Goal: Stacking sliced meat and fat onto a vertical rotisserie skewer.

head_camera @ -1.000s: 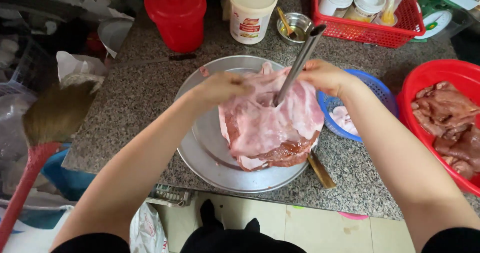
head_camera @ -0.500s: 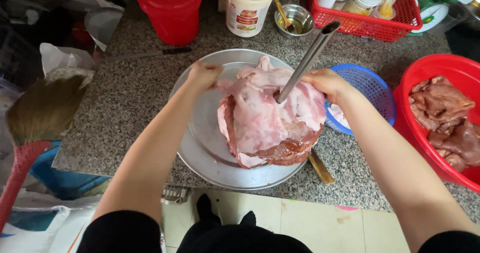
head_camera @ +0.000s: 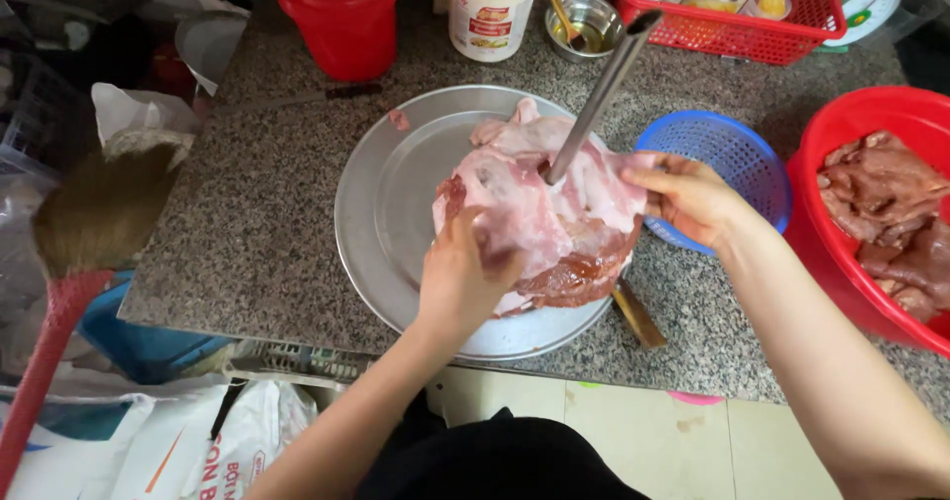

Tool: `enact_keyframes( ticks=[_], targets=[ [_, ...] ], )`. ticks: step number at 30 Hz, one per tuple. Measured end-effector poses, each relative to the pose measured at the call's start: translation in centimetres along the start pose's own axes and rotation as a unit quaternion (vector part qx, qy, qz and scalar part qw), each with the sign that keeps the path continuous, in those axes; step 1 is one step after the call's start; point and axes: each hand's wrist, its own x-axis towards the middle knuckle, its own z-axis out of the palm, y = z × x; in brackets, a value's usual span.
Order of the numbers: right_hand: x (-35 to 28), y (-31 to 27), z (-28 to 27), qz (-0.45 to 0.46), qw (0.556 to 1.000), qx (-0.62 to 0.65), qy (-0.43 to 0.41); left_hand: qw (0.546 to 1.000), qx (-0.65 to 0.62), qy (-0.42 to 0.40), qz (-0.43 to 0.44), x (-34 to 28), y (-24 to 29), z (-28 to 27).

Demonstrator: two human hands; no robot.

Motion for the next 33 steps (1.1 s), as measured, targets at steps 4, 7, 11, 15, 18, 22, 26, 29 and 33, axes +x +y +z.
enact_keyframes(
  ticks=[4, 7, 11, 15, 18, 22, 26, 29, 33],
  targets=[
    [-0.5, 1.0, 1.1, -0.058, 0.996, -0.061, 0.006, 0.988, 0.104, 0.016, 0.111, -1.2, 2.0, 1.0],
    [0.6, 1.8, 1.3, -0.09, 0.994, -0.042, 0.047, 0.96, 0.216, 0.019, 0.178, -0.4, 0.8, 2.1],
    [-0.1, 1.6, 1.8, -0.09, 0.994, 0.018, 0.064, 0.963, 0.2, -0.014, 0.179, 0.7, 0.3, 1.3],
    [-1.7, 0.4, 2.3, -0.087, 0.986, 0.119, 0.078, 0.984, 0.08, -0.047, 0.151, 2.1, 1.1, -1.9],
    [-5.1, -1.4, 3.5, -0.105, 0.981, 0.139, 0.087, 0.982, 0.045, 0.004, 0.184, 2.0, 3.3, -3.7],
    [-7.3, -1.0, 2.4, -0.113, 0.982, 0.13, 0.083, 0.974, 0.099, 0.011, 0.204, 0.0, 6.9, -3.1],
    [-7.4, 3.4, 1.4, -0.107, 0.988, 0.051, 0.096, 0.93, 0.248, 0.012, 0.27, -2.2, 5.4, 1.6],
    [-7.1, 6.7, 1.2, -0.098, 0.991, -0.027, 0.087, 0.925, 0.262, -0.005, 0.276, -3.8, 4.6, 2.9],
    [-8.3, 4.2, -0.4, -0.119, 0.964, -0.218, 0.093, 0.972, 0.0, -0.102, 0.214, -4.4, 5.7, 0.1]
  ],
)
